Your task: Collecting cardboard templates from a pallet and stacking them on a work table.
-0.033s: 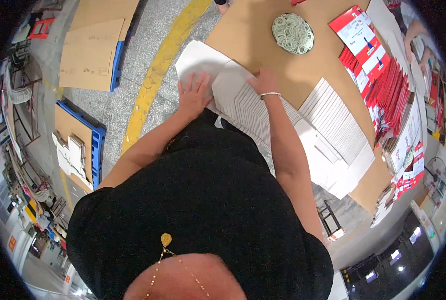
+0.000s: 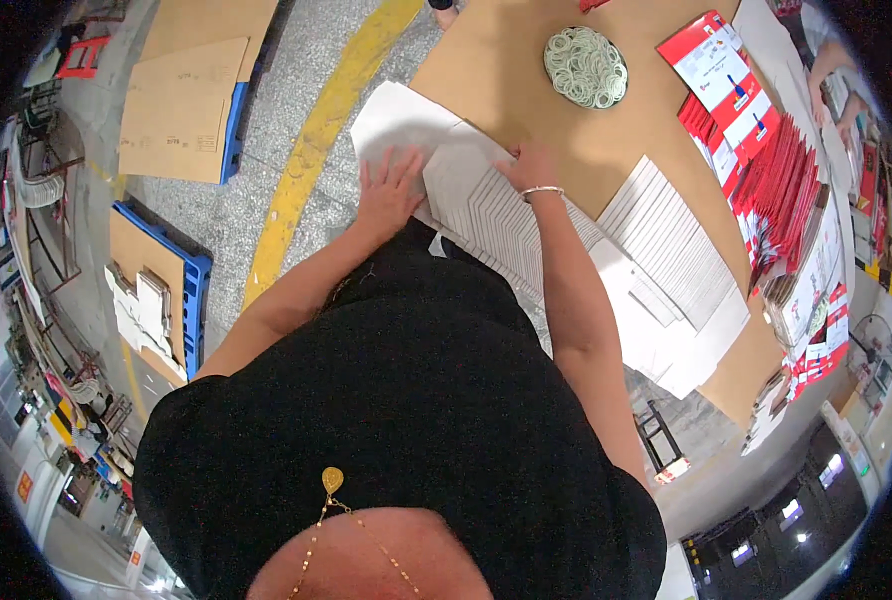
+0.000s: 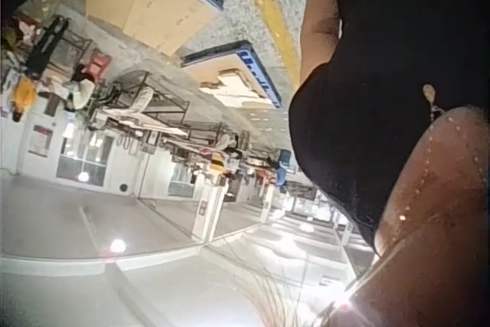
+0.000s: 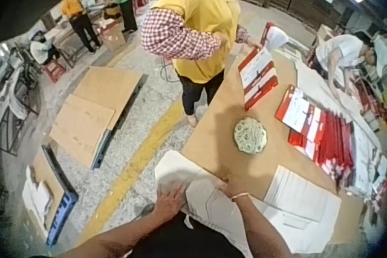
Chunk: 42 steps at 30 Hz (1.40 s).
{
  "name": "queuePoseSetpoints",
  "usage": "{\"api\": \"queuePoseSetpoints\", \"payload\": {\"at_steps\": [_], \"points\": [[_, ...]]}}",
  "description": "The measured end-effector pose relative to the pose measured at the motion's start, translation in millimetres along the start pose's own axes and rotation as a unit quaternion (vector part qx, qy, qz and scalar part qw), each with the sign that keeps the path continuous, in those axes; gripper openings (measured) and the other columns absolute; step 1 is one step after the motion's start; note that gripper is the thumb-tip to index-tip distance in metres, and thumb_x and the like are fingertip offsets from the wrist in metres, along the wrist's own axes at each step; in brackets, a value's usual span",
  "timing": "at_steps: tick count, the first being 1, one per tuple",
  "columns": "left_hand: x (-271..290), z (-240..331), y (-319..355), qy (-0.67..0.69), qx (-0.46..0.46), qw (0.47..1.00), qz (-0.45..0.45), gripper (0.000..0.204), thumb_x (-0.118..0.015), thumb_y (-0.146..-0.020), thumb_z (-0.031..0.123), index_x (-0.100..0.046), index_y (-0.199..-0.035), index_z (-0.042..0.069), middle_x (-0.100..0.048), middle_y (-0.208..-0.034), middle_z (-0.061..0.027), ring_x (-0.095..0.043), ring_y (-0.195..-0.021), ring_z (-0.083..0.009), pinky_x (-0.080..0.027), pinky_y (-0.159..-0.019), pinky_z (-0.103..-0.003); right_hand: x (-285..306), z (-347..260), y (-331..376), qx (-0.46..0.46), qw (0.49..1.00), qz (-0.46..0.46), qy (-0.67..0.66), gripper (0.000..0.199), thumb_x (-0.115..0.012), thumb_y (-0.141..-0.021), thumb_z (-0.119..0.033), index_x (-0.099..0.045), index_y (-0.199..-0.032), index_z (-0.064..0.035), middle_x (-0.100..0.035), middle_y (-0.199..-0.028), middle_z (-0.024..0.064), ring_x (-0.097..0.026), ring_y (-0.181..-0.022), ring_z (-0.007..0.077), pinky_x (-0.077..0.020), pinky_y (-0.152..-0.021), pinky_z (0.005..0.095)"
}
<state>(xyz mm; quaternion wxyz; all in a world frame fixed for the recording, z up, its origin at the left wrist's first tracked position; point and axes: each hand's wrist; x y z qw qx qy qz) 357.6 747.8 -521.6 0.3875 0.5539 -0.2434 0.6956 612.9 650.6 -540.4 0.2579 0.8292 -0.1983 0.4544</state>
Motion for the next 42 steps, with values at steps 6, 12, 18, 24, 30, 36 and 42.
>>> {"api": "queuePoseSetpoints", "payload": {"at_steps": [6, 12, 18, 24, 30, 36, 42], "points": [[-0.6, 0.5, -3.8, 0.016, -0.072, 0.997, -0.019, 0.059, -0.055, -0.080, 0.028, -0.034, -0.132, 0.008, -0.030, -0.140, -0.0034, -0.024, -0.130, -0.0262, -0.015, -0.105, -0.051, 1.8, 15.4, -6.1, -0.043, 0.987, -0.099, -0.119, 0.035, -0.075, -0.060, -0.035, -0.065, -0.079, -0.0065, -0.064, -0.075, 0.0103, -0.061, -0.072, 0.0227, -0.0479, -0.065, 0.0344], [1.7, 2.8, -1.8, 0.010, -0.068, 0.998, -0.001, 0.058, -0.054, -0.080, 0.026, -0.035, -0.132, 0.007, -0.029, -0.140, -0.0027, -0.027, -0.128, -0.0256, -0.019, -0.104, -0.051, -4.8, 10.3, -7.6, -0.054, 0.993, -0.061, -0.083, 0.033, -0.077, -0.058, -0.035, -0.065, -0.071, -0.0061, -0.062, -0.065, 0.0068, -0.058, -0.060, 0.0184, -0.0468, -0.058, 0.0323], [10.3, 10.0, -2.9, 0.029, -0.049, 0.998, -0.008, 0.059, -0.051, -0.079, 0.017, -0.031, -0.133, 0.007, -0.027, -0.141, -0.0070, -0.026, -0.129, -0.0254, -0.019, -0.104, -0.051, 11.5, 6.2, -4.2, -0.051, 0.992, -0.098, -0.059, 0.038, -0.073, -0.061, -0.039, -0.065, -0.081, -0.0069, -0.065, -0.079, 0.0101, -0.061, -0.074, 0.0243, -0.0483, -0.069, 0.0364], [9.4, 14.2, 1.0, 0.009, -0.162, 0.983, -0.090, 0.064, -0.050, -0.075, 0.014, -0.029, -0.134, 0.004, -0.024, -0.142, -0.0086, -0.022, -0.132, -0.0257, -0.022, -0.104, -0.047, 21.1, 22.3, 14.4, -0.023, 0.995, -0.085, -0.046, 0.044, -0.073, -0.062, -0.044, -0.064, -0.079, -0.0050, -0.064, -0.079, 0.0117, -0.061, -0.074, 0.0252, -0.0480, -0.069, 0.0373], [6.8, 21.4, -3.3, 0.047, -0.135, 0.988, -0.061, 0.061, -0.051, -0.074, 0.013, -0.033, -0.131, 0.002, -0.028, -0.140, -0.0085, -0.026, -0.129, -0.0260, -0.024, -0.104, -0.046, 22.8, 23.9, 13.9, -0.083, 0.989, -0.094, -0.076, 0.043, -0.076, -0.059, -0.042, -0.064, -0.076, -0.0045, -0.063, -0.072, 0.0119, -0.060, -0.067, 0.0252, -0.0475, -0.065, 0.0360], [7.3, 21.6, -2.9, 0.062, -0.137, 0.988, -0.044, 0.062, -0.053, -0.072, 0.011, -0.033, -0.131, 0.002, -0.029, -0.139, -0.0096, -0.027, -0.128, -0.0265, -0.025, -0.103, -0.046, 16.0, 28.7, 10.7, -0.058, 0.991, -0.095, -0.077, 0.045, -0.076, -0.059, -0.044, -0.064, -0.076, -0.0041, -0.064, -0.075, 0.0120, -0.060, -0.070, 0.0258, -0.0474, -0.066, 0.0359], [16.9, 36.6, -3.5, 0.022, -0.142, 0.987, -0.075, 0.062, -0.052, -0.074, 0.013, -0.032, -0.132, 0.002, -0.027, -0.140, -0.0091, -0.025, -0.130, -0.0266, -0.023, -0.102, -0.053, 14.0, 32.9, 20.9, -0.034, 0.996, -0.041, -0.067, 0.043, -0.075, -0.061, -0.044, -0.064, -0.074, -0.0045, -0.064, -0.077, 0.0132, -0.060, -0.071, 0.0270, -0.0476, -0.066, 0.0366]]}}
Point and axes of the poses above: each hand's wrist, its own y-axis away from the middle knuckle, its own x-axis out of the back of the hand, z = x × y
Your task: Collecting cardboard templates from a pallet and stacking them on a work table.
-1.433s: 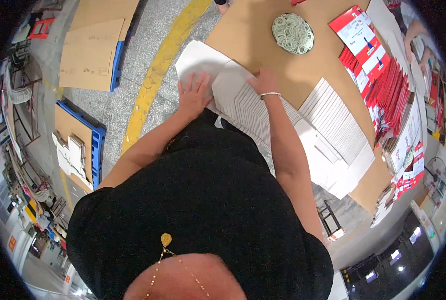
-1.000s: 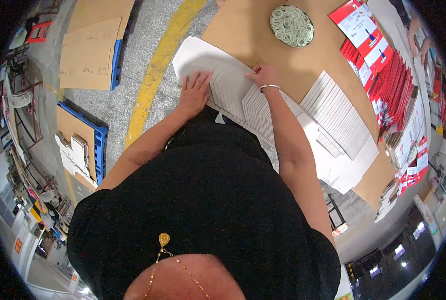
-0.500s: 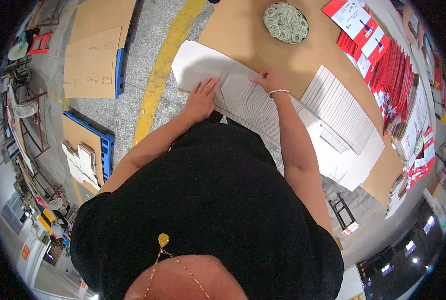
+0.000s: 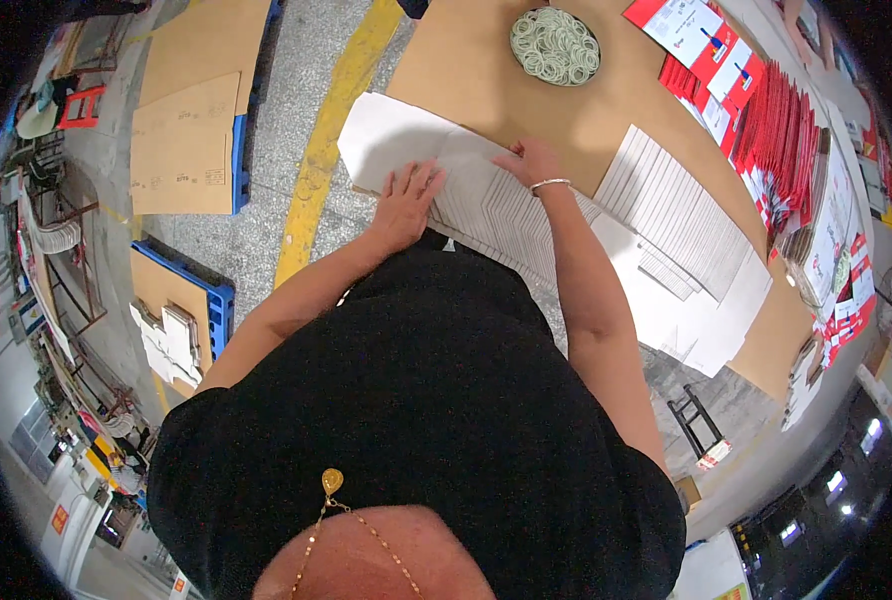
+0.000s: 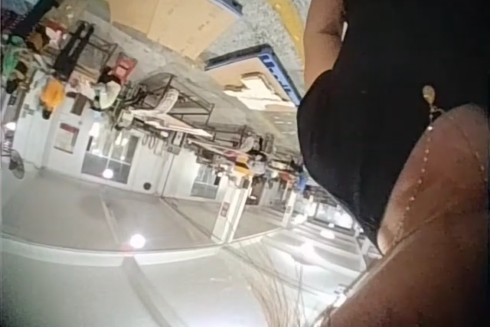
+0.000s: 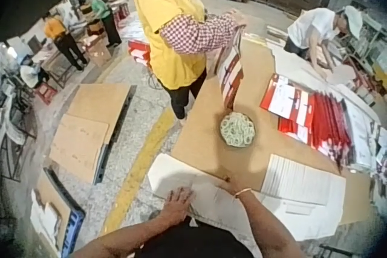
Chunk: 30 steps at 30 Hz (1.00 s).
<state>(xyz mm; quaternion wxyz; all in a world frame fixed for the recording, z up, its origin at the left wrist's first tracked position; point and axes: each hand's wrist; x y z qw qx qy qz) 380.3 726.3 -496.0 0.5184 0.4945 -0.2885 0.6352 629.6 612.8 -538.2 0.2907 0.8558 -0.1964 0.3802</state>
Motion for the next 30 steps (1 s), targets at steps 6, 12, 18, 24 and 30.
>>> {"api": "queuePoseSetpoints", "payload": {"at_steps": [6, 12, 18, 24, 30], "points": [[-14.3, -6.1, 1.2, -0.087, -0.064, 0.994, -0.003, 0.059, -0.043, -0.078, 0.010, -0.029, -0.134, 0.002, -0.023, -0.143, -0.0084, -0.023, -0.131, -0.0256, -0.023, -0.102, -0.054, 15.1, 24.5, 9.5, 0.011, 0.999, -0.046, -0.004, 0.041, -0.075, -0.063, -0.041, -0.060, -0.071, -0.0033, -0.059, -0.062, 0.0076, -0.055, -0.057, 0.0195, -0.0446, -0.057, 0.0338], [-12.7, 0.9, -2.6, -0.076, -0.050, 0.995, -0.032, 0.064, -0.047, -0.076, 0.009, -0.026, -0.136, 0.004, -0.021, -0.144, -0.0068, -0.025, -0.131, -0.0251, -0.024, -0.103, -0.049, 6.1, 32.1, 9.2, -0.036, 0.997, -0.035, -0.055, 0.038, -0.078, -0.060, -0.035, -0.060, -0.073, -0.0046, -0.061, -0.067, 0.0086, -0.056, -0.063, 0.0197, -0.0454, -0.059, 0.0329], [-16.2, -0.1, -3.5, -0.064, -0.042, 0.996, -0.040, 0.063, -0.044, -0.077, 0.009, -0.023, -0.137, 0.002, -0.021, -0.144, -0.0077, -0.023, -0.131, -0.0256, -0.021, -0.104, -0.050, 6.2, 33.1, 8.1, -0.021, 0.997, -0.037, -0.058, 0.036, -0.079, -0.060, -0.033, -0.060, -0.068, -0.0040, -0.057, -0.060, 0.0037, -0.051, -0.055, 0.0127, -0.0421, -0.053, 0.0294], [-16.8, 1.1, -1.4, -0.062, -0.041, 0.997, -0.028, 0.064, -0.046, -0.075, 0.009, -0.025, -0.136, 0.001, -0.021, -0.144, -0.0082, -0.024, -0.131, -0.0266, -0.021, -0.103, -0.051, 1.9, 24.8, 12.0, -0.052, 0.996, 0.008, -0.066, 0.035, -0.079, -0.058, -0.033, -0.062, -0.069, -0.0047, -0.061, -0.064, 0.0079, -0.057, -0.058, 0.0204, -0.0458, -0.058, 0.0329], [-18.2, -0.5, -3.3, -0.028, -0.050, 0.998, -0.015, 0.063, -0.049, -0.073, 0.008, -0.030, -0.133, 0.002, -0.019, -0.144, -0.0086, -0.023, -0.131, -0.0266, -0.023, -0.102, -0.052, 6.9, 24.4, 9.3, -0.043, 0.996, -0.022, -0.077, 0.038, -0.078, -0.057, -0.036, -0.064, -0.072, -0.0039, -0.062, -0.066, 0.0112, -0.059, -0.061, 0.0222, -0.0465, -0.059, 0.0341]]}}
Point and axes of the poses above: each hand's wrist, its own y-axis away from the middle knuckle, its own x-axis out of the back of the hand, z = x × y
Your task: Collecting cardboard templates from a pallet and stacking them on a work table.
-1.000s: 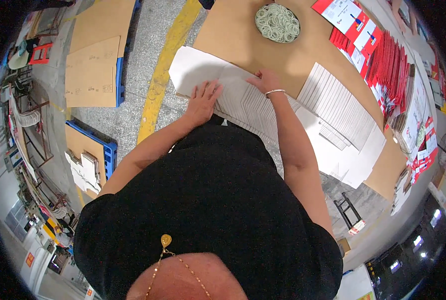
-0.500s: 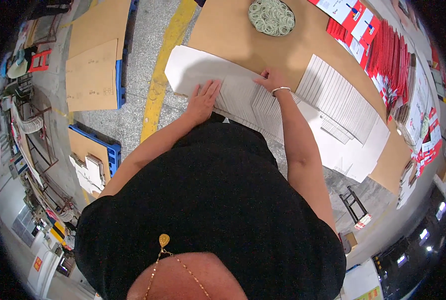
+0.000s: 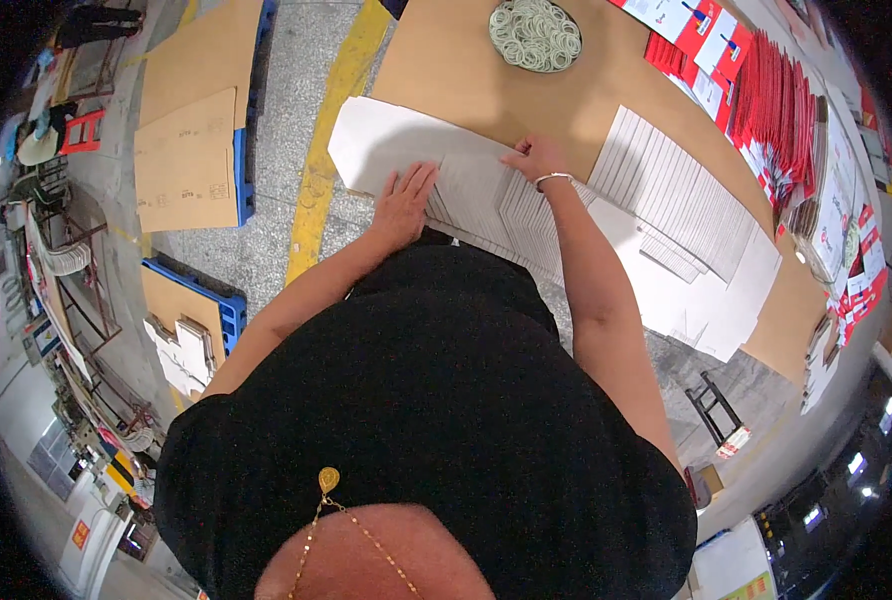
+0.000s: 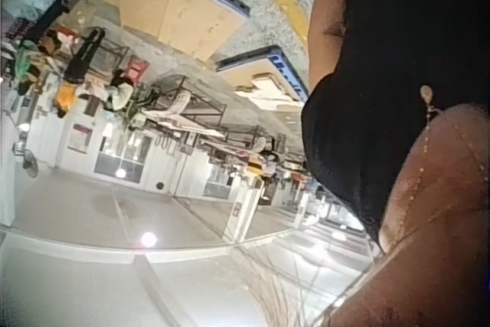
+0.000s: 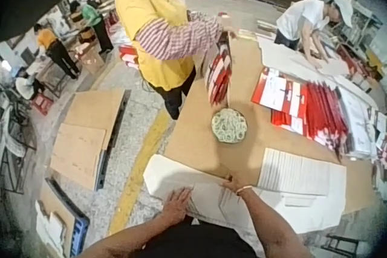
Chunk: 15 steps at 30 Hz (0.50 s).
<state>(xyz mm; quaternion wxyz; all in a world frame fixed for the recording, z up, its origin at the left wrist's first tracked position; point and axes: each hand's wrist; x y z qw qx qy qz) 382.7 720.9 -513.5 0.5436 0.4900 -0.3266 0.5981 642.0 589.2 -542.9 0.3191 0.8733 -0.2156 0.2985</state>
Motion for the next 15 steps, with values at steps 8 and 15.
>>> {"api": "queuePoseSetpoints", "payload": {"at_steps": [8, 15], "points": [[0.2, 7.8, -3.4, -0.055, 0.000, 0.998, -0.005, 0.068, -0.052, -0.074, 0.011, -0.026, -0.137, 0.008, -0.021, -0.144, -0.0027, -0.025, -0.129, -0.0302, -0.026, -0.098, -0.056, 3.0, 1.8, 8.4, -0.004, 0.997, 0.029, 0.076, 0.043, -0.077, -0.058, -0.042, -0.062, -0.074, -0.0056, -0.062, -0.071, 0.0101, -0.059, -0.067, 0.0243, -0.0463, -0.064, 0.0350], [-0.5, 9.5, -5.7, -0.083, 0.001, 0.997, -0.007, 0.068, -0.053, -0.074, 0.012, -0.026, -0.137, 0.009, -0.021, -0.144, -0.0021, -0.024, -0.129, -0.0291, -0.028, -0.095, -0.057, -1.6, 15.9, 1.0, 0.000, 1.000, 0.017, 0.013, 0.042, -0.077, -0.058, -0.044, -0.060, -0.069, -0.0065, -0.062, -0.068, 0.0089, -0.059, -0.064, 0.0227, -0.0461, -0.061, 0.0346]]}}
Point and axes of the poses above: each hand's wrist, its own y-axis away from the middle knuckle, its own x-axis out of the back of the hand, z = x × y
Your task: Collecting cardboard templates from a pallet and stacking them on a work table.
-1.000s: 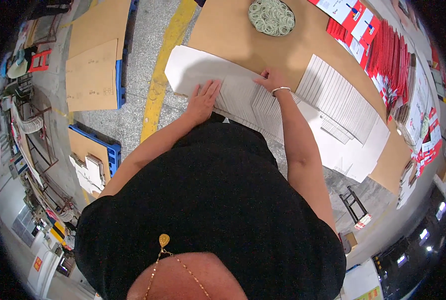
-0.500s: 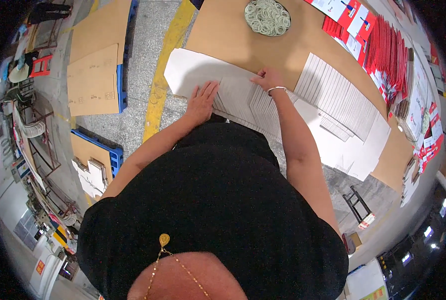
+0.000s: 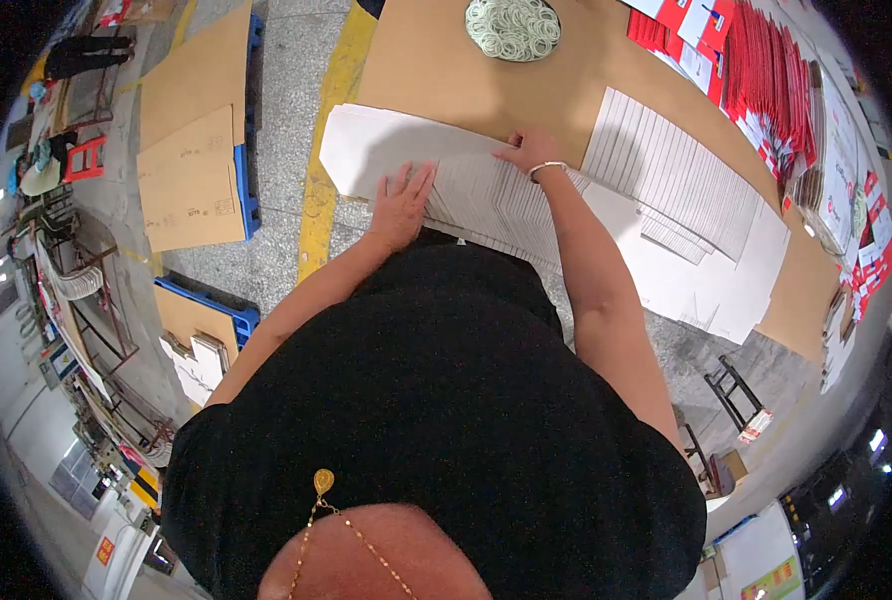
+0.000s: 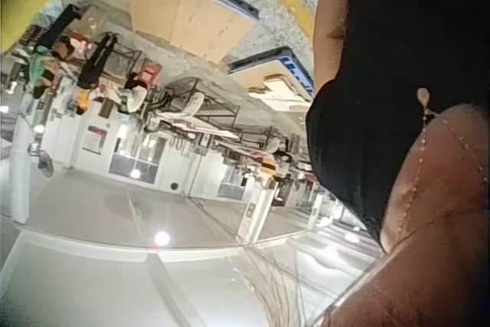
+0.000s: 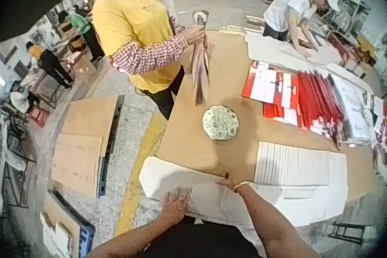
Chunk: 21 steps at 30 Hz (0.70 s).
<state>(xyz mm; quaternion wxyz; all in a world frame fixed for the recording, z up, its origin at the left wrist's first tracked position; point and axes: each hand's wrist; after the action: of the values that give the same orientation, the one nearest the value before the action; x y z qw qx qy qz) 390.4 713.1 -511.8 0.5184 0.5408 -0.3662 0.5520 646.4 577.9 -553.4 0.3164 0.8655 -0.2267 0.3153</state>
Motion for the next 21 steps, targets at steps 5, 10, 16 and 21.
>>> {"api": "queuePoseSetpoints", "payload": {"at_steps": [5, 10, 16, 21], "points": [[0.7, 0.5, -0.9, -0.021, 0.008, 1.000, -0.015, 0.060, -0.049, -0.078, 0.013, -0.030, -0.135, 0.008, -0.023, -0.143, -0.0028, -0.027, -0.128, -0.0307, -0.027, -0.093, -0.062, 0.3, 0.1, -4.5, 0.040, 0.999, -0.006, -0.028, 0.041, -0.078, -0.057, -0.041, -0.059, -0.067, -0.0064, -0.061, -0.066, 0.0086, -0.057, -0.061, 0.0230, -0.0448, -0.057, 0.0343], [3.4, 5.8, -0.3, -0.023, 0.017, 0.999, -0.017, 0.061, -0.049, -0.079, 0.013, -0.028, -0.136, 0.008, -0.022, -0.144, -0.0022, -0.027, -0.128, -0.0295, -0.026, -0.093, -0.063, -0.9, -2.8, 0.9, 0.060, 0.998, 0.026, -0.011, 0.040, -0.079, -0.059, -0.036, -0.056, -0.064, -0.0040, -0.055, -0.058, 0.0060, -0.051, -0.054, 0.0172, -0.0423, -0.053, 0.0316], [5.0, 8.3, -1.3, -0.027, 0.025, 0.999, -0.022, 0.061, -0.047, -0.080, 0.014, -0.026, -0.137, 0.008, -0.021, -0.144, -0.0028, -0.025, -0.130, -0.0288, -0.023, -0.093, -0.065, 2.7, -0.5, -2.6, 0.039, 0.999, -0.002, -0.019, 0.039, -0.078, -0.059, -0.037, -0.057, -0.066, -0.0055, -0.058, -0.063, 0.0077, -0.054, -0.058, 0.0201, -0.0437, -0.056, 0.0329], [2.9, 8.0, -1.6, -0.059, 0.012, 0.998, 0.000, 0.064, -0.049, -0.077, 0.012, -0.026, -0.137, 0.008, -0.023, -0.143, -0.0045, -0.028, -0.128, -0.0282, -0.025, -0.097, -0.058, -3.7, 6.7, -6.4, 0.036, 0.999, 0.007, 0.007, 0.041, -0.078, -0.058, -0.040, -0.057, -0.067, -0.0069, -0.060, -0.067, 0.0088, -0.056, -0.063, 0.0239, -0.0448, -0.060, 0.0349]]}}
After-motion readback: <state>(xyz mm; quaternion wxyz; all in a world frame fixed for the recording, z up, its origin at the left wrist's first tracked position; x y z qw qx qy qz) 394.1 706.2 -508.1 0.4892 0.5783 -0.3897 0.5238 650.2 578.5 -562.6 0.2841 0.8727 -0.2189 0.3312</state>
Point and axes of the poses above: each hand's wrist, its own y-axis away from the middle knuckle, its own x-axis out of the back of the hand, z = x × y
